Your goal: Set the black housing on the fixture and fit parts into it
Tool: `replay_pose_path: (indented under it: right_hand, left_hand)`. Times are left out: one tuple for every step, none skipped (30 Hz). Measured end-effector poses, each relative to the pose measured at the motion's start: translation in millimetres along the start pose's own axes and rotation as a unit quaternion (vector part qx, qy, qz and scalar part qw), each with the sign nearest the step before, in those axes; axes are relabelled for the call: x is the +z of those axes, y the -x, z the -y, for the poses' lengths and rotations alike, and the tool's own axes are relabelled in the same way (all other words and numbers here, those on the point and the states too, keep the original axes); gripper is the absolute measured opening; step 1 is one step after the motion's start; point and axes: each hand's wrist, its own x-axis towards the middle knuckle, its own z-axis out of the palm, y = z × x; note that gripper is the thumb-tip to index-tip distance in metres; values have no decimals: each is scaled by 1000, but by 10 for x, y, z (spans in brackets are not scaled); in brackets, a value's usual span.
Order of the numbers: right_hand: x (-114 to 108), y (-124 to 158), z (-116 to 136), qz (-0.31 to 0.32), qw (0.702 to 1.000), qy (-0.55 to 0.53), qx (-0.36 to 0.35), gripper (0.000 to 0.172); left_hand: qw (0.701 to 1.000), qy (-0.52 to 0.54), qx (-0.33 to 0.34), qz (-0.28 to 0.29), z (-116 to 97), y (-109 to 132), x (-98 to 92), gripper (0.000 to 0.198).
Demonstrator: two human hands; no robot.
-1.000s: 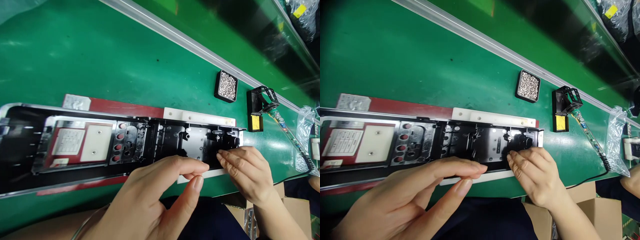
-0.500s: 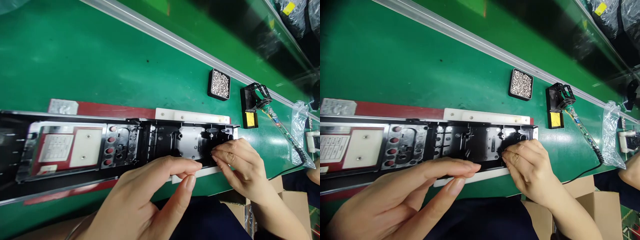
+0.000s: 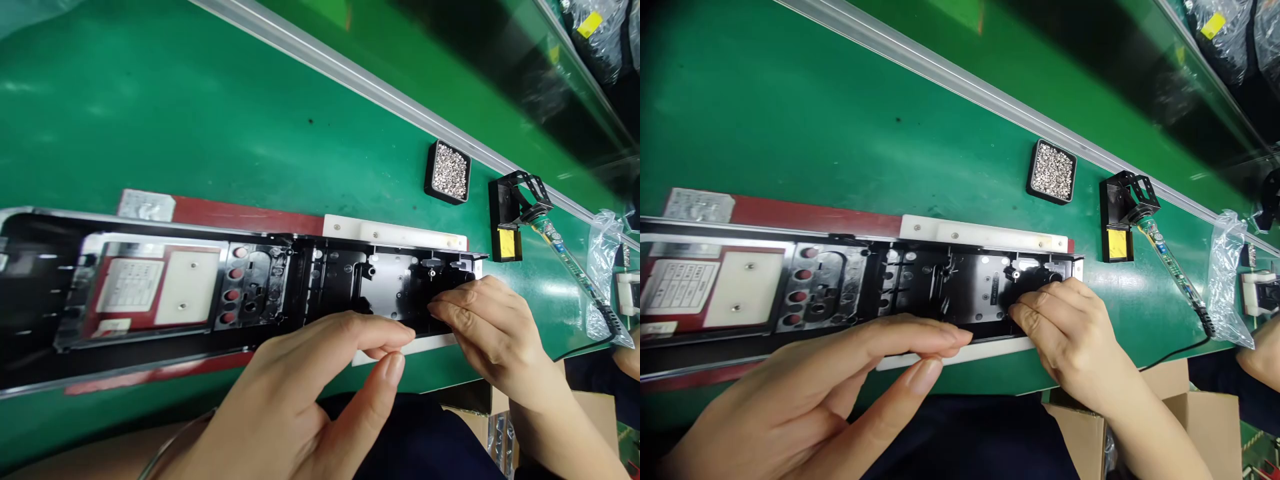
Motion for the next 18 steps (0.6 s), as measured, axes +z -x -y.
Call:
replay_pose_path:
  right_hand:
    - [-2, 0, 3, 0, 1000, 2, 0, 18]
    - [-9, -1, 11, 5, 1000, 5, 1, 19]
    - [-18, -3, 20, 9, 1000, 8, 1, 21]
    - [-29, -8, 30, 14, 1000, 10, 0, 22]
    - [-41, -14, 39, 19, 1000, 13, -2, 23]
    - [-52, -22, 44, 24, 1000, 16, -3, 23]
    - [-60, -30, 44, 29, 999, 18, -6, 23]
    - [-66, -38, 38, 34, 999, 15, -7, 23]
    - [-67, -44, 26, 37, 999, 10, -8, 23]
    - [-65, -47, 10, 40, 999, -2, -8, 22]
    - [-60, -46, -8, 40, 999, -18, -9, 22]
    - [-53, -43, -25, 36, 999, -38, -7, 21]
    - [-46, -38, -39, 26, 998, -61, -5, 19]
    - [-40, -34, -47, 10, 997, -82, -1, 19]
    - [-37, -30, -49, -13, 995, -98, 5, 21]
    - [-37, -27, -44, -39, 994, -104, 13, 23]
    - [-39, -22, -33, -65, 993, -100, 20, 25]
    - [-41, -12, -19, -89, 992, -91, 25, 25]
  left_hand:
    - [1000, 1, 0, 2, 0, 1, 0, 19]
    - [1000, 2, -1, 3, 2, 4, 0, 19]
    - [1000, 4, -2, 4, 5, 7, 0, 19]
    - [1000, 5, -2, 2, 9, 10, 1, 19]
    - [1000, 5, -2, 0, 13, 12, 2, 19]
    - [1000, 4, 1, -2, 18, 12, 5, 19]
    - [1000, 2, 3, -5, 23, 9, 8, 19]
    - [1000, -1, 6, -8, 27, 5, 11, 19]
    - [1000, -4, 7, -11, 31, 0, 14, 19]
    - [1000, -7, 7, -11, 34, -3, 17, 19]
    - [1000, -9, 6, -11, 36, -4, 17, 20]
    - [1000, -9, 5, -11, 35, -1, 14, 20]
    - [1000, -9, 3, -9, 32, 5, 9, 20]
    - [1000, -9, 4, -7, 28, 13, 3, 21]
    - [1000, -9, 3, -5, 23, 23, -4, 21]
    - [1000, -9, 6, -10, 19, 31, -9, 21]
    - [1000, -10, 11, -19, 18, 37, -10, 21]
    - [999, -10, 17, -31, 22, 41, -6, 20]
